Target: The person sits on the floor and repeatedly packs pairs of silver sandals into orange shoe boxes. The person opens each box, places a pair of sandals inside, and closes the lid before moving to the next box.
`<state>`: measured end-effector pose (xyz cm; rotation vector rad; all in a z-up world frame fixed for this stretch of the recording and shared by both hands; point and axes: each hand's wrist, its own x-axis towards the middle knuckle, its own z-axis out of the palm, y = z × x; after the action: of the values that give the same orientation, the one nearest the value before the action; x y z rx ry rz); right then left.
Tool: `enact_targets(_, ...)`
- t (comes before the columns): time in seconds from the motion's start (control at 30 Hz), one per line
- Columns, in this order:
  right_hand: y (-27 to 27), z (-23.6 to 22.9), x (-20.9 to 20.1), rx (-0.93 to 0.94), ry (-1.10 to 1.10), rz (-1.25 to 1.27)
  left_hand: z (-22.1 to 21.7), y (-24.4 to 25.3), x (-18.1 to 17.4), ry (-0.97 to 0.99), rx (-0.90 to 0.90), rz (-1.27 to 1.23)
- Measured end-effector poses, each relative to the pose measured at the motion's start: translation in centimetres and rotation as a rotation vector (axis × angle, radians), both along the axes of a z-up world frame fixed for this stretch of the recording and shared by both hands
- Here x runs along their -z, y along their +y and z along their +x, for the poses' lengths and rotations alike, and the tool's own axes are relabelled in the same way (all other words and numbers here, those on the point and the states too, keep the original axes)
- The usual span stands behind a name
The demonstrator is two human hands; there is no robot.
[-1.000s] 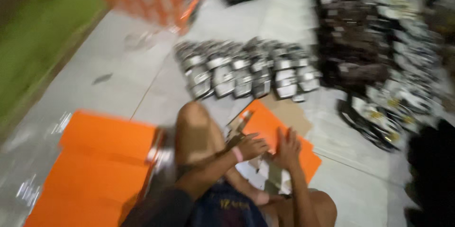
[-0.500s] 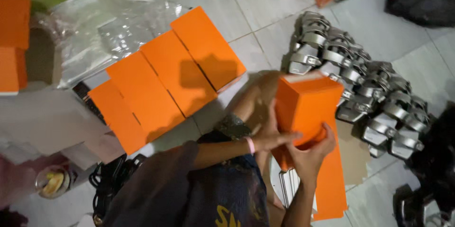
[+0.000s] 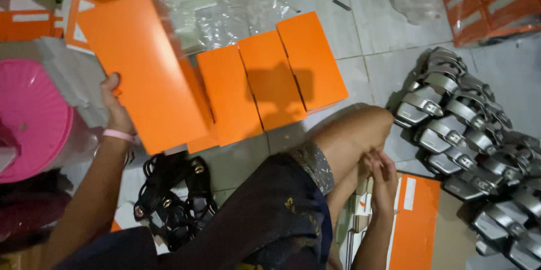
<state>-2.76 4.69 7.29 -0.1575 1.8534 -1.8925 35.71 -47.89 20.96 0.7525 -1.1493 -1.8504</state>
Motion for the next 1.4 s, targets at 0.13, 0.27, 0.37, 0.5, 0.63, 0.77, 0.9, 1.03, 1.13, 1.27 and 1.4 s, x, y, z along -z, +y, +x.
enact_targets(0.13, 5.3, 1.4, 4.8, 0.147, -0.101, 0.057, 4.4, -0.3, 5.6, -0.172, -0.160, 0.120)
enact_targets(0.27, 10.4, 3.8, 7.2, 0.334, -0.182, 0.031, 2.8, 2.1, 10.4, -0.249, -0.025, 0.289)
enact_targets(0.37, 12.5, 5.9, 8.2, 0.416, -0.224, -0.009, 0.8, 1.6, 11.4, -0.103, 0.048, 0.307)
enact_targets(0.5, 12.8, 9.9, 9.6, 0.490, -0.184, 0.022, -0.9, -0.9, 11.6, -0.225, 0.072, 0.298)
enact_targets(0.63, 12.5, 15.5, 9.6, 0.470, 0.457, 0.709, -6.3, -4.7, 10.0, -0.837, -0.135, -0.209)
enact_targets(0.77, 12.0, 15.5, 10.2, 0.323, 0.717, 1.161, -16.1, -2.5, 6.8, -0.637, -0.498, -1.182)
enact_targets(0.9, 10.7, 16.4, 8.3, 0.184, 0.482, 1.296, -29.4, 15.1, 5.0, -0.152, 0.554, -1.145)
enact_targets(1.03, 11.7, 18.1, 6.7, 0.155, 0.362, 1.376, -38.7, 36.8, 11.3, 0.012, 1.391, -1.681)
enact_targets(1.13, 12.6, 20.8, 4.8, 0.240, 0.280, 1.413, -39.8, 46.0, 16.8, 0.124, 1.591, -2.339)
enact_targets(1.27, 13.0, 22.9, 1.6, 0.479, 0.051, 1.194, -39.9, 49.0, 22.4, 0.208, 1.938, -2.517)
enact_targets(1.4, 11.1, 23.1, 0.8, 0.556, 0.234, 1.064, -41.4, 48.8, 25.8, 0.727, 1.730, -2.457)
